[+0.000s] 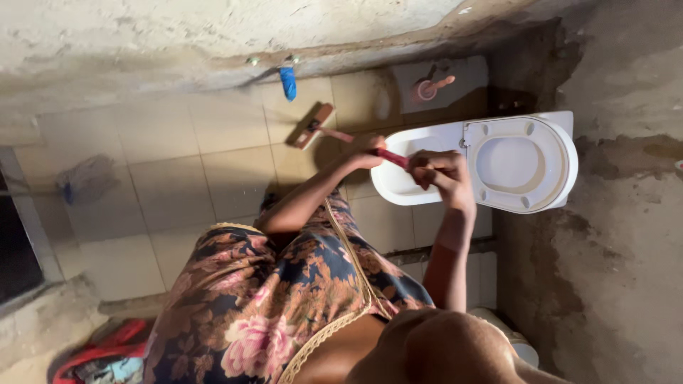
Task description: The person pushes a squeegee across the floor tiles to move water toward a drain, occasionally using their hands to wipe a bucket and pick up debris.
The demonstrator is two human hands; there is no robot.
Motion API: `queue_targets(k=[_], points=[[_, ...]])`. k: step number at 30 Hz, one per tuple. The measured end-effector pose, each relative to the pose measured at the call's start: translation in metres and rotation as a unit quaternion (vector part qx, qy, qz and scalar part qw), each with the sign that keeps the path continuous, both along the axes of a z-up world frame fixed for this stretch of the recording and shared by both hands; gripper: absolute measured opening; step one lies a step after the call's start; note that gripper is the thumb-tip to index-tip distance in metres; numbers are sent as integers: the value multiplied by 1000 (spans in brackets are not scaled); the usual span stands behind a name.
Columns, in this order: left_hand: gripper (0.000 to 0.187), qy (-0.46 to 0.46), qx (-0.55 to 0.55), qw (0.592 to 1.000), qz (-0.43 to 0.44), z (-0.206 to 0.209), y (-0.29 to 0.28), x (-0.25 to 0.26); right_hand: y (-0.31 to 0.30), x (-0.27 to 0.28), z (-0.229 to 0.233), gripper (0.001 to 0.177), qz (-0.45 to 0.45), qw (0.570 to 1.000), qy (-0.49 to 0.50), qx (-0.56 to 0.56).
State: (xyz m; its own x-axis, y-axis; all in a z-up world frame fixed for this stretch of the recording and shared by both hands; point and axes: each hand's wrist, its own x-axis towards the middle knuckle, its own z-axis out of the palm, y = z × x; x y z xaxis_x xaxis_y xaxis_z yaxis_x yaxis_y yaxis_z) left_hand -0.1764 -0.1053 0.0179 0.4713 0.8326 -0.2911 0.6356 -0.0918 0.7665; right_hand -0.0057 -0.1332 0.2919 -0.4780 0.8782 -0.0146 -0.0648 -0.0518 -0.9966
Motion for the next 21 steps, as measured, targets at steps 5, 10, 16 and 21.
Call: queue_targets(k=[5,10,16,21], points=[[12,55,41,992,109,-20,-63,-104,-23,-70,-57,29,25,995,-8,-92],[10,113,-10,973,201,-53,-128,-248,-59,-186,-119,13,39,980,51,-191],[23,121,23,944,305,-75,-223,-417,-122,-350,-163,25,192,967,-120,-114],[29,114,69,933,333,-82,-276,-505,-182,-451,-206,17,170,981,-86,-47]])
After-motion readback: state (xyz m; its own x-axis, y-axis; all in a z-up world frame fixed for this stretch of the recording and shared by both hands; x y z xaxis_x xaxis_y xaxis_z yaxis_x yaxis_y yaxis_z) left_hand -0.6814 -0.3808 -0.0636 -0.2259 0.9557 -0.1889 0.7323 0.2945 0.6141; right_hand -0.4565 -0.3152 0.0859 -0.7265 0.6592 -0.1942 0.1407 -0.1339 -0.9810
